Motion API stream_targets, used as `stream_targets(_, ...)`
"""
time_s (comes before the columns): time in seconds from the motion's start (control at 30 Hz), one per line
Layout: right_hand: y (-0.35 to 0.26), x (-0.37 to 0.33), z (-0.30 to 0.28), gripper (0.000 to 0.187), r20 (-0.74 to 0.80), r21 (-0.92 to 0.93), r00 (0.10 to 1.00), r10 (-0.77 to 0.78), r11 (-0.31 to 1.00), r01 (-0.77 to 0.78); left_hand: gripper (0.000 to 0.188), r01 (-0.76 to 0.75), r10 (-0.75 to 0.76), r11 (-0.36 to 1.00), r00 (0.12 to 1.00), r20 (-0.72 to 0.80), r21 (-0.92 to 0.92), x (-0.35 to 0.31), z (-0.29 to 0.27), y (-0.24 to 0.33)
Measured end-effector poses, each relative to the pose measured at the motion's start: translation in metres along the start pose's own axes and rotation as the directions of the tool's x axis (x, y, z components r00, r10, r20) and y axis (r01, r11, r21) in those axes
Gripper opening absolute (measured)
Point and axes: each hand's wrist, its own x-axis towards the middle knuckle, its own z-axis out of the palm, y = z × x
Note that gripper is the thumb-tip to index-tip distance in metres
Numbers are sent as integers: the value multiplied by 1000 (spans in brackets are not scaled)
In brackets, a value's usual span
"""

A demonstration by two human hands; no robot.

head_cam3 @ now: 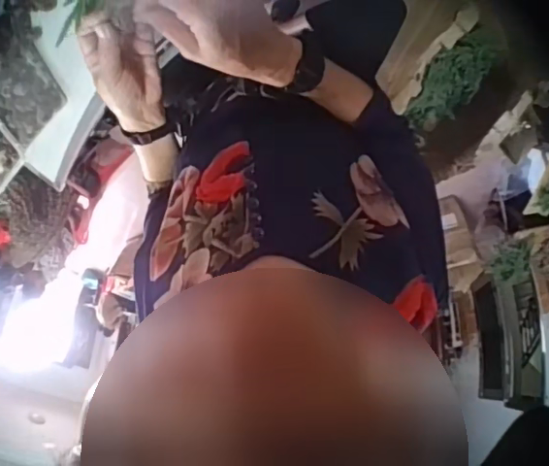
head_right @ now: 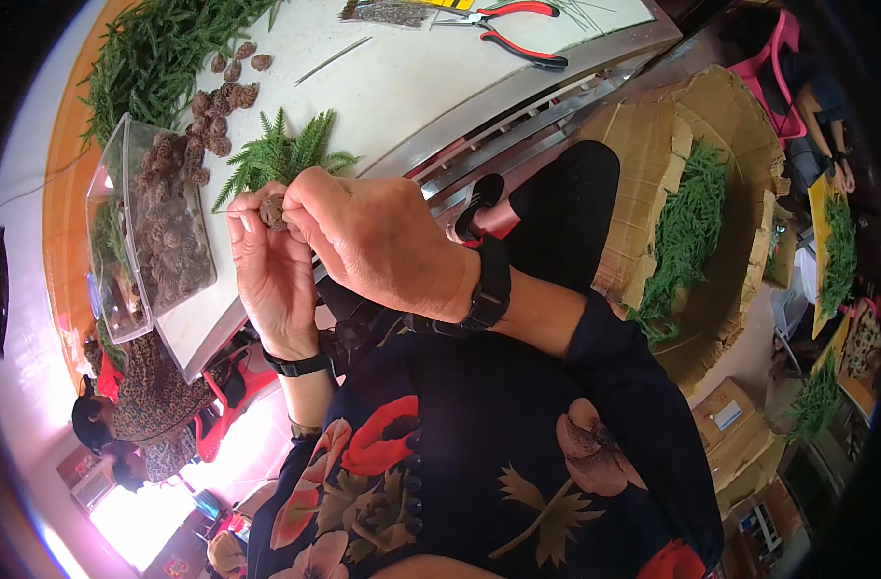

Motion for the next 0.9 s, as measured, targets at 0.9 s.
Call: stream_targets(0.9,28,5,-31,7,119,108,993,-1,994,-11,20,228,-223,973,965,138,-23,-1,-14,-3)
